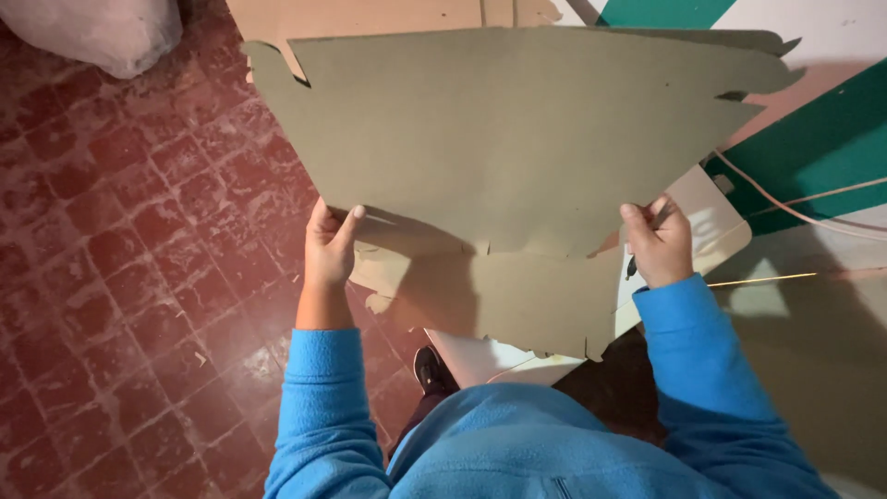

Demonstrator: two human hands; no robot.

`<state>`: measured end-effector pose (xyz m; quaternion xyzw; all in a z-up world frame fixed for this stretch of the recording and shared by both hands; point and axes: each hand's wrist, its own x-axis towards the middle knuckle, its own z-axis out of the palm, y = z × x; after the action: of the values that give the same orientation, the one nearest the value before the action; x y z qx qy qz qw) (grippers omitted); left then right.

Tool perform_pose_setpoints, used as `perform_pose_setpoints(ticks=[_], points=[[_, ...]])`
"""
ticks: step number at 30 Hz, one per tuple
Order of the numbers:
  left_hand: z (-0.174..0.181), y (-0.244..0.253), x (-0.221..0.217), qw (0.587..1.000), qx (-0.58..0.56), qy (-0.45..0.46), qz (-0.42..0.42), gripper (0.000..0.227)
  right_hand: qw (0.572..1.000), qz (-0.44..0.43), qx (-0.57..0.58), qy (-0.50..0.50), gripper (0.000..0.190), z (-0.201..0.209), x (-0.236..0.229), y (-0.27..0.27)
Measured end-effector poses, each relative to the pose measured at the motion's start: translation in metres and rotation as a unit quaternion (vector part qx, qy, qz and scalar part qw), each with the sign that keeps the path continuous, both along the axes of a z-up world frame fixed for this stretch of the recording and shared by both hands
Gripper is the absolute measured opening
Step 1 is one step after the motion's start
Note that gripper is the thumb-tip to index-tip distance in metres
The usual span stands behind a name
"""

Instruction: Cutting and organizing cardboard sheets for box assembly using scissors.

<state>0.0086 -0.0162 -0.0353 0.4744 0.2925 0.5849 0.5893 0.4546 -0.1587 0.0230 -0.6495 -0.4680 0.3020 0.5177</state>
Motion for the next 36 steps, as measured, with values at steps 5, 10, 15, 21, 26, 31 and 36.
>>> perform_pose_setpoints(ticks=[5,10,15,21,26,31,36], points=[[-0.002,-0.003,0.0,1.0,0.005,0.013,0.004,0.034,0.998,-0.001,0.064,0.024,0.01,-0.002,0.001,0.001],[-0.008,-0.007,-0.002,1.0,0.002,0.024,0.016,0.033,0.995,0.018,0.077,0.053,0.018,-0.011,0.005,-0.002],[-0.031,-0.007,-0.007,1.0,0.006,0.004,-0.001,0.023,0.998,0.05,0.032,0.024,0.01,0.002,-0.003,-0.006],[-0.011,-0.007,0.004,0.998,-0.027,0.053,0.018,0.03,1.0,-0.013,-0.025,0.008,0.013,0.007,-0.006,0.004],[-0.025,-0.01,-0.01,0.997,-0.022,0.062,0.035,0.018,1.0,0.009,-0.006,0.009,0.012,0.013,0.01,0.006],[-0.038,-0.06,-0.002,0.994,-0.089,-0.059,0.002,0.036,0.998,-0.022,-0.015,0.063,0.017,0.04,0.013,0.013],[-0.026,-0.101,0.045,0.984,-0.16,-0.032,-0.075,0.049,0.993,0.044,-0.055,0.096,0.011,0.029,0.022,0.018]])
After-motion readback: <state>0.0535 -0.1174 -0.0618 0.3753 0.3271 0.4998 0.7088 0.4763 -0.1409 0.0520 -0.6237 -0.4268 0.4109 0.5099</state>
